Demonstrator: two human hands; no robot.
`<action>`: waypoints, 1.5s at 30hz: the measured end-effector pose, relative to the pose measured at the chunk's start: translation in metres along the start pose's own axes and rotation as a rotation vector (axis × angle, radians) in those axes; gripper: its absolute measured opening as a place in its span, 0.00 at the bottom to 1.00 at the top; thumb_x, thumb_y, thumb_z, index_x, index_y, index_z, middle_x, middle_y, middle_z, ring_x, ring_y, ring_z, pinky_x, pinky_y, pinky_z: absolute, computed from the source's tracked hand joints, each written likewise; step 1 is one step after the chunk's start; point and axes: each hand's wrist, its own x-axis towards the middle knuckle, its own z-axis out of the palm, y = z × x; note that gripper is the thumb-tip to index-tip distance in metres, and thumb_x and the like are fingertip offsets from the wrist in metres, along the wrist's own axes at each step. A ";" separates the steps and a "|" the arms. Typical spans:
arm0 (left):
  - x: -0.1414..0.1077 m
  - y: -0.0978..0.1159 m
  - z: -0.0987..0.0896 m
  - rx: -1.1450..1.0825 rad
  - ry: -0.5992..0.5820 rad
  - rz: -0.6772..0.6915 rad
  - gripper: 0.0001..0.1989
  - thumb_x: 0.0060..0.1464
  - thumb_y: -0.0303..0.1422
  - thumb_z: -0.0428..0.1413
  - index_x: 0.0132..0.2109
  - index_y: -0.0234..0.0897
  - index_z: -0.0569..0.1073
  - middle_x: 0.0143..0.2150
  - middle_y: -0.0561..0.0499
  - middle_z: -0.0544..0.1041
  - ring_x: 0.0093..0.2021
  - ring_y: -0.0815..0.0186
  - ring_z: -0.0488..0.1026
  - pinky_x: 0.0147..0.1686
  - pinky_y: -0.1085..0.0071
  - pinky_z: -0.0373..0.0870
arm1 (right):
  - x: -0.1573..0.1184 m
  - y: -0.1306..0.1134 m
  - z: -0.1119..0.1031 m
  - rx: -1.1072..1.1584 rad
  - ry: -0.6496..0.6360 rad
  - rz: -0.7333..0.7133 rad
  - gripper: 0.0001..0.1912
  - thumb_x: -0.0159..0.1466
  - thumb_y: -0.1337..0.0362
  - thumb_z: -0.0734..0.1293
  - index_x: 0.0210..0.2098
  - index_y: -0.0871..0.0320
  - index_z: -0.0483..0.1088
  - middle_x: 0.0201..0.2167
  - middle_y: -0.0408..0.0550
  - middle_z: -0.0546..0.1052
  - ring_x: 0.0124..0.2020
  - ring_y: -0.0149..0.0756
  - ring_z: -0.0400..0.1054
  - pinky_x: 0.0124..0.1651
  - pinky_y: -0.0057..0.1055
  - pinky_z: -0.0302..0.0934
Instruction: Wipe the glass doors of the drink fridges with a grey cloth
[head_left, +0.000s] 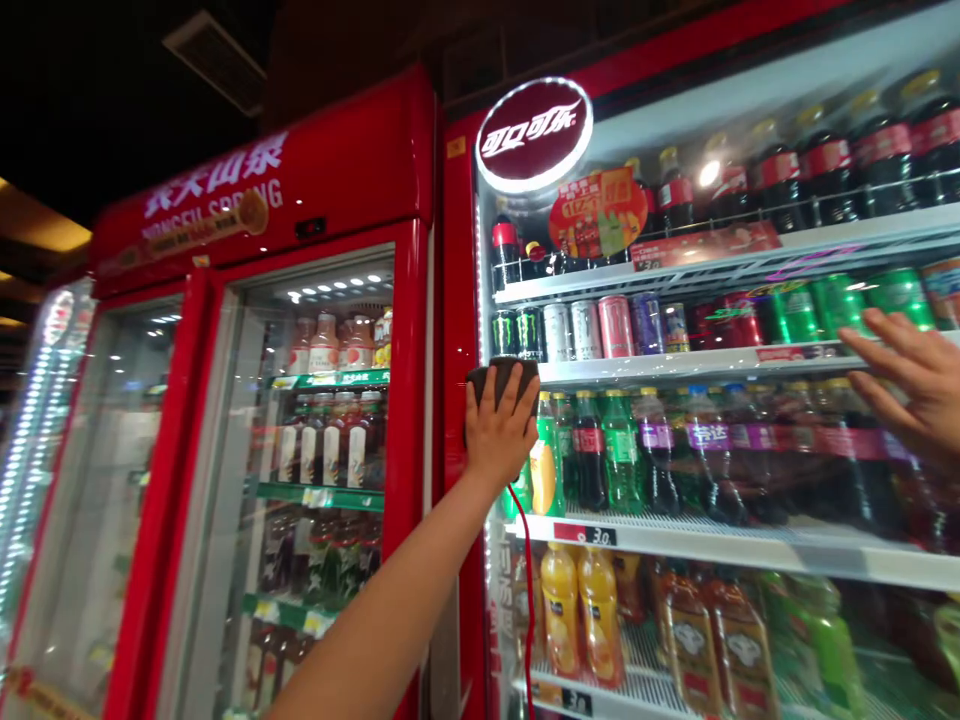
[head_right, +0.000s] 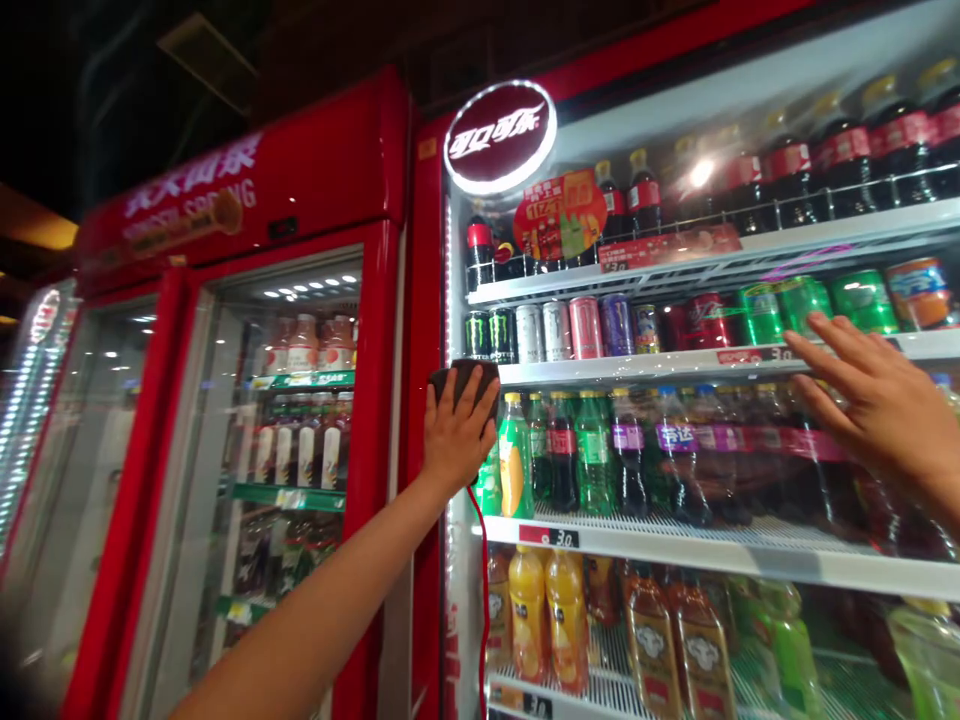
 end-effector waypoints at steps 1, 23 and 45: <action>0.010 -0.006 -0.002 0.002 0.003 -0.019 0.34 0.62 0.33 0.55 0.73 0.53 0.58 0.76 0.53 0.56 0.77 0.48 0.46 0.73 0.38 0.40 | -0.001 0.000 0.000 0.003 -0.003 0.001 0.32 0.71 0.52 0.59 0.73 0.31 0.48 0.75 0.39 0.56 0.73 0.47 0.53 0.73 0.50 0.52; -0.011 -0.025 0.000 -0.089 0.025 -0.158 0.30 0.65 0.32 0.51 0.72 0.46 0.61 0.77 0.48 0.53 0.78 0.47 0.41 0.73 0.42 0.47 | 0.003 -0.018 -0.016 0.000 -0.058 0.119 0.29 0.73 0.49 0.56 0.72 0.41 0.57 0.73 0.48 0.59 0.73 0.48 0.53 0.73 0.52 0.51; 0.022 0.003 0.005 -0.226 -0.024 0.005 0.32 0.63 0.34 0.53 0.72 0.53 0.60 0.77 0.55 0.53 0.78 0.48 0.39 0.74 0.41 0.38 | 0.012 -0.016 -0.018 -0.092 -0.117 0.155 0.28 0.71 0.54 0.61 0.67 0.55 0.65 0.72 0.56 0.62 0.73 0.48 0.54 0.72 0.50 0.52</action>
